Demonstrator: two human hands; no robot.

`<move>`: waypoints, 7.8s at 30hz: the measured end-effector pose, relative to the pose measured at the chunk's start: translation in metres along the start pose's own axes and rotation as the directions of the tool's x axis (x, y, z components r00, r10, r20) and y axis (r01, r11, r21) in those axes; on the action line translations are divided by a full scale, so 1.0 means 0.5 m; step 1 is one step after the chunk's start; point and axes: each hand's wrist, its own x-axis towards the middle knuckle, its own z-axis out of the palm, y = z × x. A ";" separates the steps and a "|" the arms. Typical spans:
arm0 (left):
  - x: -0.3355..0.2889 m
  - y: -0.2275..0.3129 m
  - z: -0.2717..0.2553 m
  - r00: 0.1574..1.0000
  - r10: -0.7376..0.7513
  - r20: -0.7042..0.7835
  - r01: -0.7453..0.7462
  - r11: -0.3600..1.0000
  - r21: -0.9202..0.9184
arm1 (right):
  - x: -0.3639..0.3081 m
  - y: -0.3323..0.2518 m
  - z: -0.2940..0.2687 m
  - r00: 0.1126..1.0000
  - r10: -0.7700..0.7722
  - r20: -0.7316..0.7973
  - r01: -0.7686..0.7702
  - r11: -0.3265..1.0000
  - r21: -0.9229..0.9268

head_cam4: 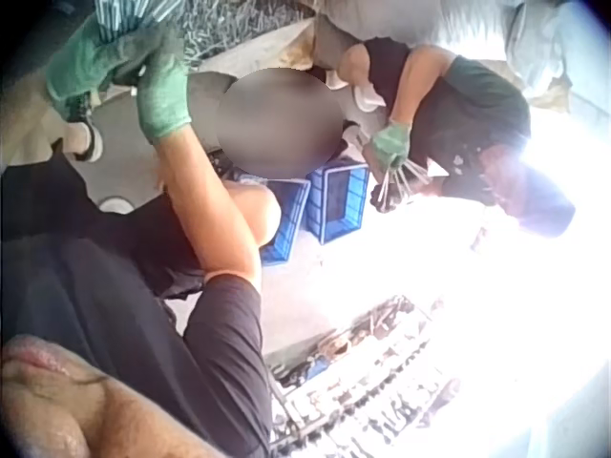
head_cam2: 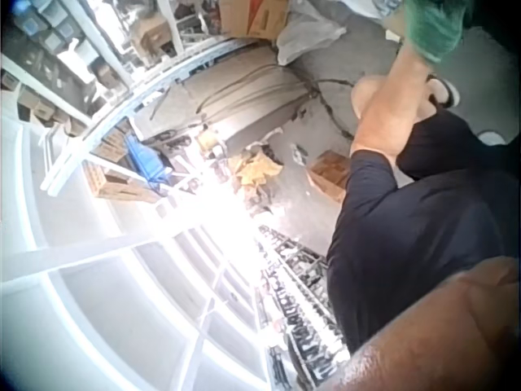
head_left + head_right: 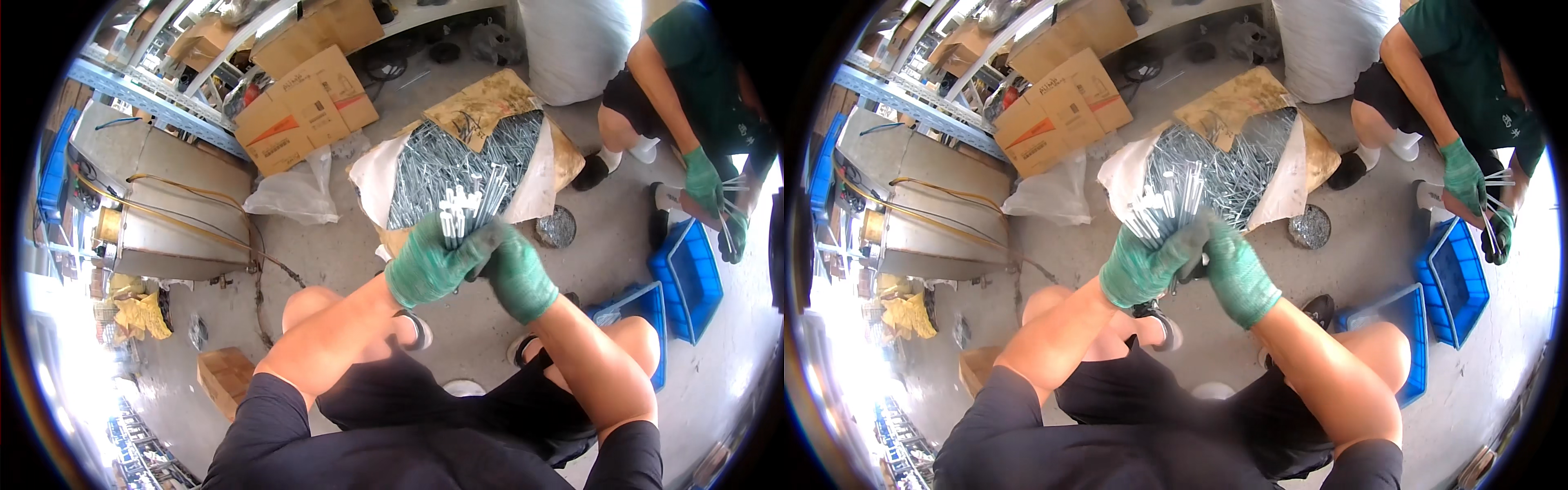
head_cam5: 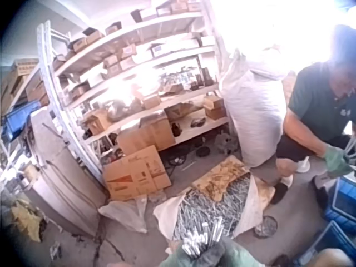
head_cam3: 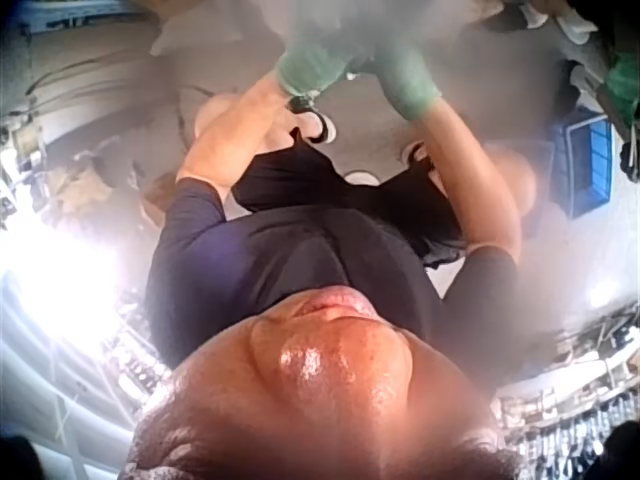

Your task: The person sorts long metal bolts from a large bag, gathering small bundles and placing them into a blue plastic bin.

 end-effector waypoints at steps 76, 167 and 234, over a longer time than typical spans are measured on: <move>-0.015 -0.128 -0.006 0.923 0.384 -0.012 -0.322 0.790 0.521 | 0.536 0.114 -0.249 0.937 0.033 -0.347 -0.264 0.719 -0.643; -0.028 -0.065 0.041 0.786 -0.524 0.328 0.610 0.573 -0.547 | -0.086 -0.137 0.024 0.375 -0.707 0.599 0.768 -0.125 -0.628; 0.020 -0.017 -0.034 0.696 -0.708 -0.119 0.591 0.658 -0.467 | 0.106 0.195 -0.703 0.671 -0.043 -0.740 -0.668 0.397 -0.629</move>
